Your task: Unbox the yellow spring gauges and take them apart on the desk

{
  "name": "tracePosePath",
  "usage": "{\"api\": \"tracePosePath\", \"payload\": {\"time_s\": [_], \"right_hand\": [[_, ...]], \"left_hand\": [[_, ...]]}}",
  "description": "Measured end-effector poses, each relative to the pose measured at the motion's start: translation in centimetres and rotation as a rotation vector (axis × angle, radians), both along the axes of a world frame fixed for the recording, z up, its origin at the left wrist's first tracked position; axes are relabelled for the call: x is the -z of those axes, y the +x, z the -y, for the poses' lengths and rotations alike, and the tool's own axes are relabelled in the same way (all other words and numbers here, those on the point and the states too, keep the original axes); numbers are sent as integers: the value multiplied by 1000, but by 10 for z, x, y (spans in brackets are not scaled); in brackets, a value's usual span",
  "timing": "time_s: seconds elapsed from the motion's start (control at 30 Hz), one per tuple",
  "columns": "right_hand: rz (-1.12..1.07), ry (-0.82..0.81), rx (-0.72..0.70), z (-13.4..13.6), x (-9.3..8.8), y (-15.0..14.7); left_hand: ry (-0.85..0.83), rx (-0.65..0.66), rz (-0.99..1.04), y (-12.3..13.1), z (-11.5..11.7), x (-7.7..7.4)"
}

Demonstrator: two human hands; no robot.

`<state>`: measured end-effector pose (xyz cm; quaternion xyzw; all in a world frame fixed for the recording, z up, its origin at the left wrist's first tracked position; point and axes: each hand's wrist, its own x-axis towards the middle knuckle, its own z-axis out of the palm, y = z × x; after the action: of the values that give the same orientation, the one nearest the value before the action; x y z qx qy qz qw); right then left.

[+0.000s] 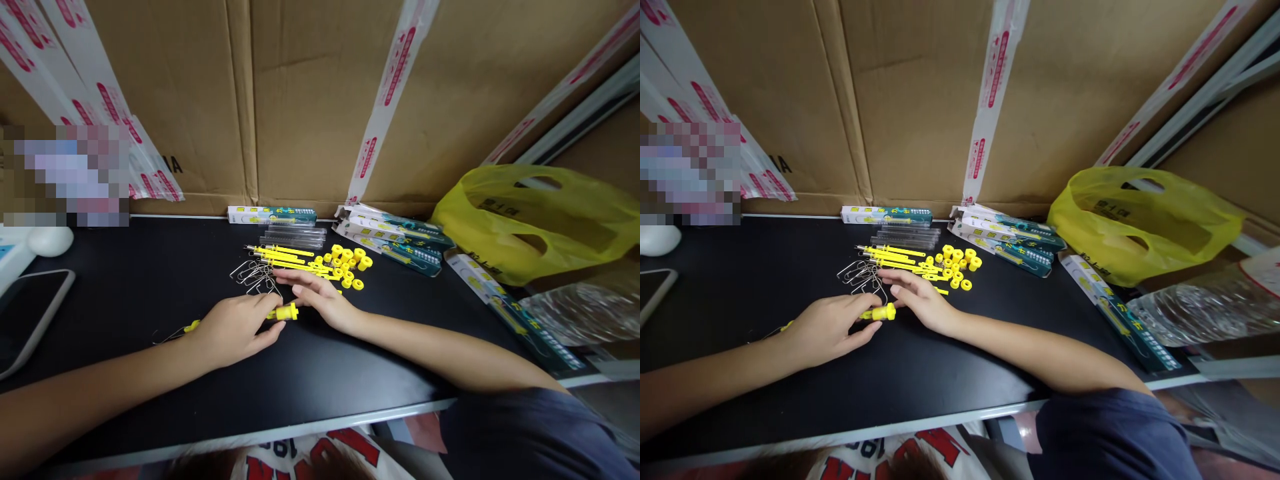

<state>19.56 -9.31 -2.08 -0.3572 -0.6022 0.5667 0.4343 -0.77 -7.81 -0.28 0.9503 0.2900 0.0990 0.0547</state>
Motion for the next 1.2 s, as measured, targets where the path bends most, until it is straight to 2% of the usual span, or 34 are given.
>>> {"api": "tracePosePath", "payload": {"time_s": [0.17, 0.3, 0.4, 0.6, 1.2], "right_hand": [[183, 275, 145, 6, 3, 0], [398, 443, 113, 9, 4, 5], [480, 503, 102, 12, 4, 11], [499, 466, 108, 18, 3, 16], [366, 368, 115, 14, 7, 19]], "left_hand": [[157, 44, 78, -2, -5, 8], [302, 77, 106, -2, -5, 11], [380, 115, 102, -2, -5, 10], [391, 141, 89, 0, -6, 13], [356, 128, 106, 0, -10, 12]]}}
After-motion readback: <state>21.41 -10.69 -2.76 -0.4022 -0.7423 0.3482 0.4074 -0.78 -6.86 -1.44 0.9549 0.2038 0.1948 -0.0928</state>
